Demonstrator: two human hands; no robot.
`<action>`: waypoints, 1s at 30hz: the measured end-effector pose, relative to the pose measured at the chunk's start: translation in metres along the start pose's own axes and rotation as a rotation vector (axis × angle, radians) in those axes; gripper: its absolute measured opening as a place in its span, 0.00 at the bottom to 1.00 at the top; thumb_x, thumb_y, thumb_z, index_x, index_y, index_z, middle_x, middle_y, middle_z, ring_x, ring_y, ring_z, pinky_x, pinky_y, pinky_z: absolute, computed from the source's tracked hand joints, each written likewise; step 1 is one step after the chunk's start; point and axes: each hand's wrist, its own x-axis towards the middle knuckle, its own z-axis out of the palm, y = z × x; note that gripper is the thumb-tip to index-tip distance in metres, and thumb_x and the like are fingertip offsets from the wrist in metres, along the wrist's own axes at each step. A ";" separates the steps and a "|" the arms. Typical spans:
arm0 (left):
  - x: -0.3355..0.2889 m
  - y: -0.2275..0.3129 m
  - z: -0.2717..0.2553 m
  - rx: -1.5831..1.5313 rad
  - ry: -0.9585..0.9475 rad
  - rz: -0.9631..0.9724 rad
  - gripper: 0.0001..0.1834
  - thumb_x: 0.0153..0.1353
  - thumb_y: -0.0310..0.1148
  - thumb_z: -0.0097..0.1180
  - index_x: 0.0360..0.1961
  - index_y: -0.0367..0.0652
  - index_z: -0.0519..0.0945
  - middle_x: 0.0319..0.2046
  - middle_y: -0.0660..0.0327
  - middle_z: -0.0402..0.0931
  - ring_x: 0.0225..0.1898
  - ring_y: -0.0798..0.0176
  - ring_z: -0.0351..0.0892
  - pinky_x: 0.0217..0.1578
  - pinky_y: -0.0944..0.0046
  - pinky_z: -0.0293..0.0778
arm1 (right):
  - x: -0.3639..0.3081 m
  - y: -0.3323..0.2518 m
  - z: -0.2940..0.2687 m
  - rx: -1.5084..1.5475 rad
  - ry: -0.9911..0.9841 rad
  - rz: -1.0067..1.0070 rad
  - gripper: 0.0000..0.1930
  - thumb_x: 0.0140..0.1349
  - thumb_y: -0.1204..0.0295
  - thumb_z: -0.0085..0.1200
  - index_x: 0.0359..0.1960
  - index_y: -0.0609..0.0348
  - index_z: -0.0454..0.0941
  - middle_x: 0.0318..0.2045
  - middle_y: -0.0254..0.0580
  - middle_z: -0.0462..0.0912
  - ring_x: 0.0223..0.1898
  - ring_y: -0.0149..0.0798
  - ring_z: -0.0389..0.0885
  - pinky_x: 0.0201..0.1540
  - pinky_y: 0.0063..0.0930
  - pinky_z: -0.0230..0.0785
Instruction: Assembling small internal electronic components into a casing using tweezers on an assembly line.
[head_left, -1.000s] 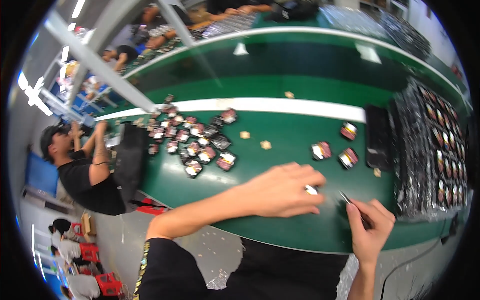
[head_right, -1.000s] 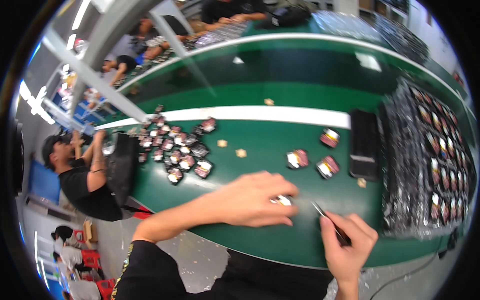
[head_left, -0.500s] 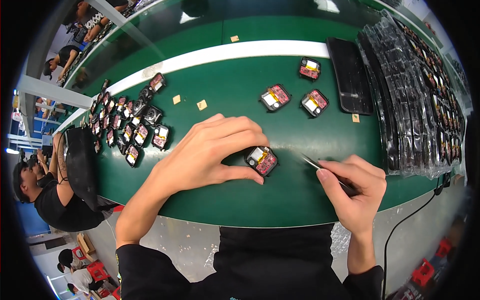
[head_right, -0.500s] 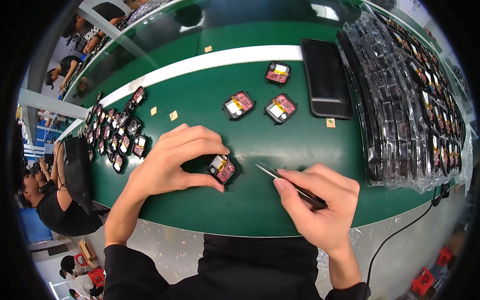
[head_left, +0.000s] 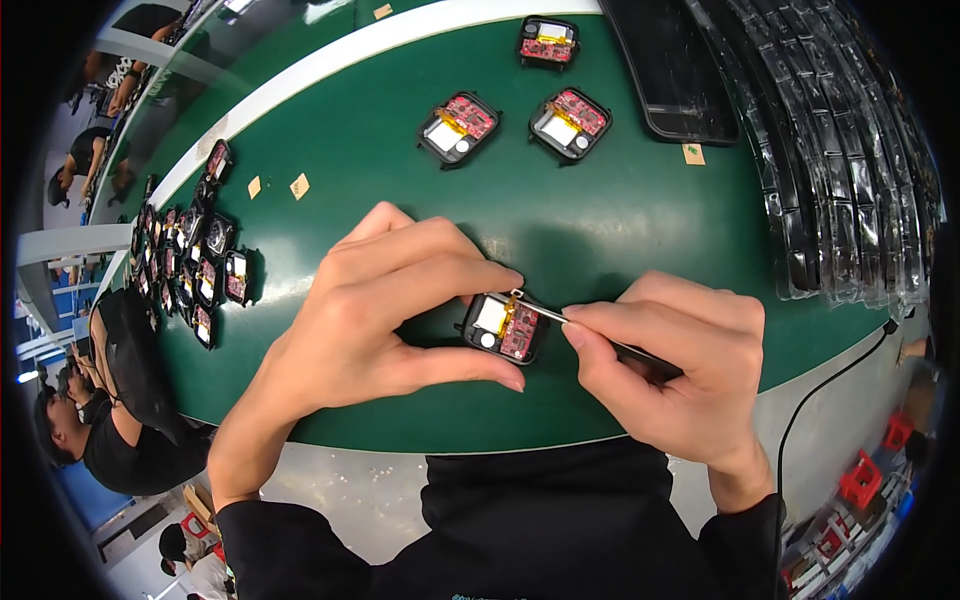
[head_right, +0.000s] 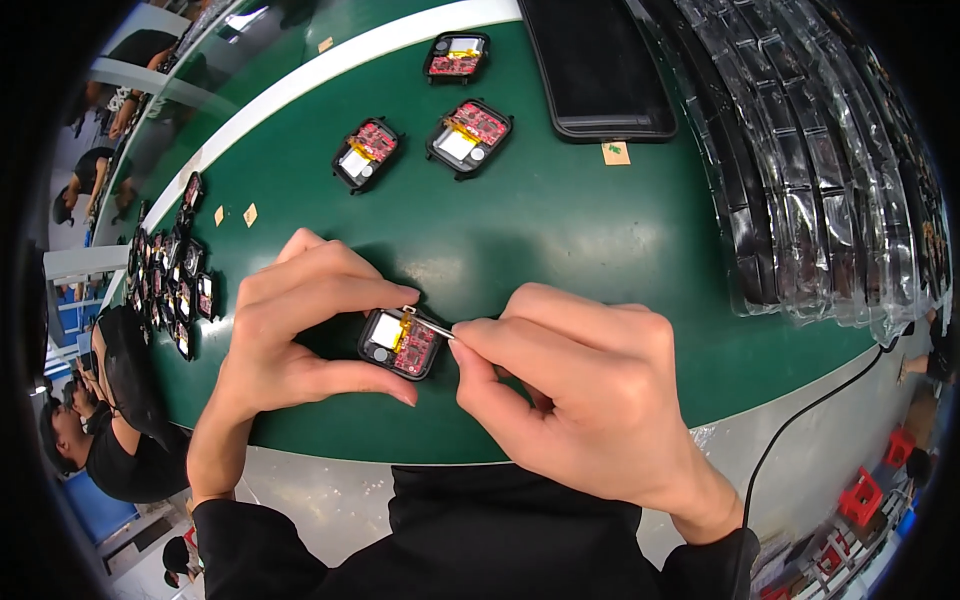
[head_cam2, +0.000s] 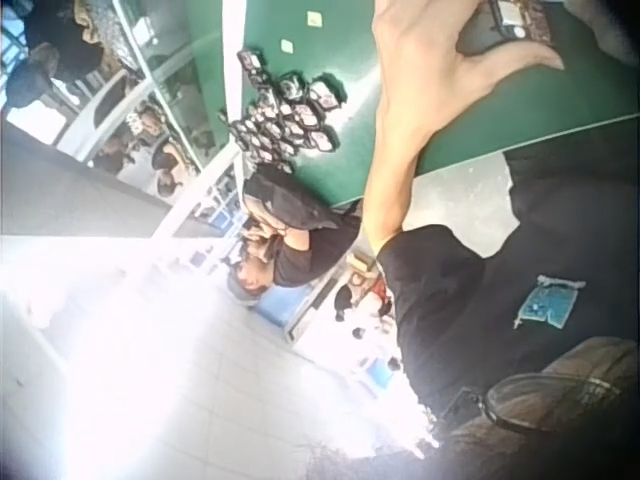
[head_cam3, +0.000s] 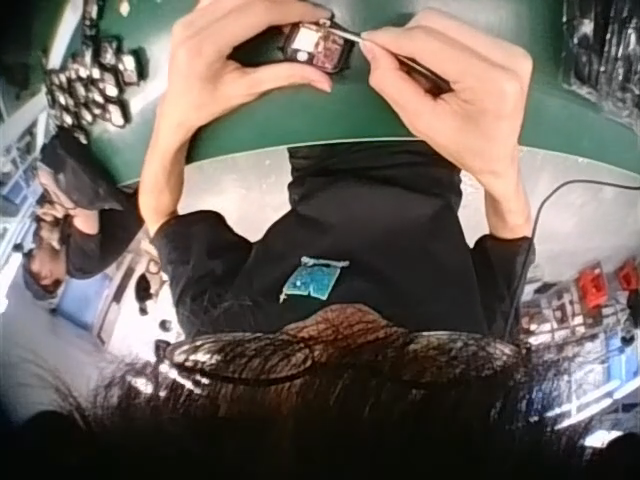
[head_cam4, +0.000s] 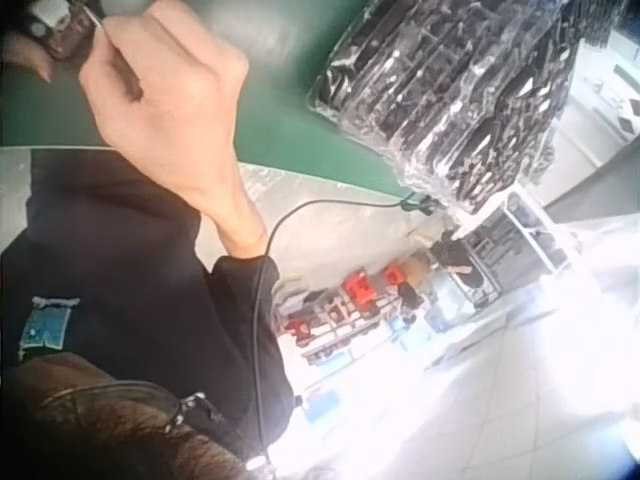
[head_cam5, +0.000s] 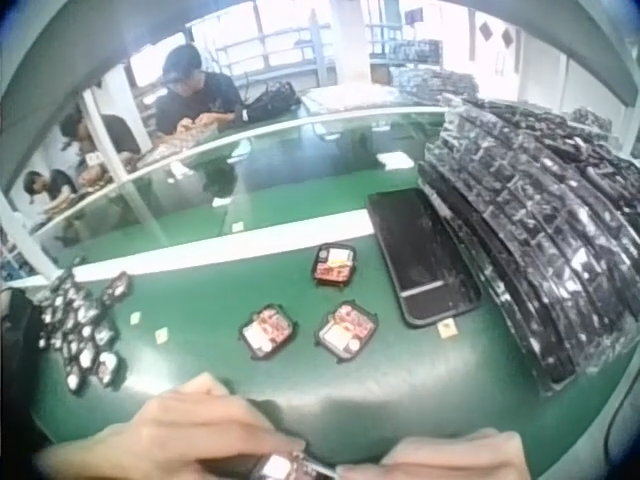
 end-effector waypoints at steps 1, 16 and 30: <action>0.000 0.000 0.000 -0.004 -0.006 -0.002 0.38 0.35 0.53 0.89 0.46 0.39 0.93 0.35 0.62 0.88 0.36 0.61 0.84 0.42 0.61 0.67 | -0.001 0.001 0.001 0.003 0.001 0.007 0.08 0.56 0.84 0.74 0.37 0.63 0.91 0.24 0.33 0.81 0.16 0.29 0.73 0.18 0.26 0.61; -0.001 0.002 0.002 0.077 0.029 0.015 0.38 0.37 0.54 0.90 0.46 0.38 0.93 0.36 0.60 0.91 0.34 0.61 0.85 0.41 0.62 0.71 | -0.005 0.004 0.011 -0.154 0.149 -0.196 0.14 0.49 0.85 0.77 0.39 0.68 0.92 0.24 0.35 0.78 0.19 0.34 0.78 0.21 0.29 0.69; 0.002 0.002 0.000 0.053 0.022 0.019 0.38 0.36 0.54 0.89 0.45 0.37 0.93 0.33 0.60 0.89 0.34 0.60 0.85 0.41 0.62 0.71 | -0.007 0.006 0.013 -0.168 0.152 -0.218 0.14 0.47 0.86 0.77 0.38 0.69 0.91 0.25 0.36 0.76 0.21 0.34 0.78 0.21 0.31 0.68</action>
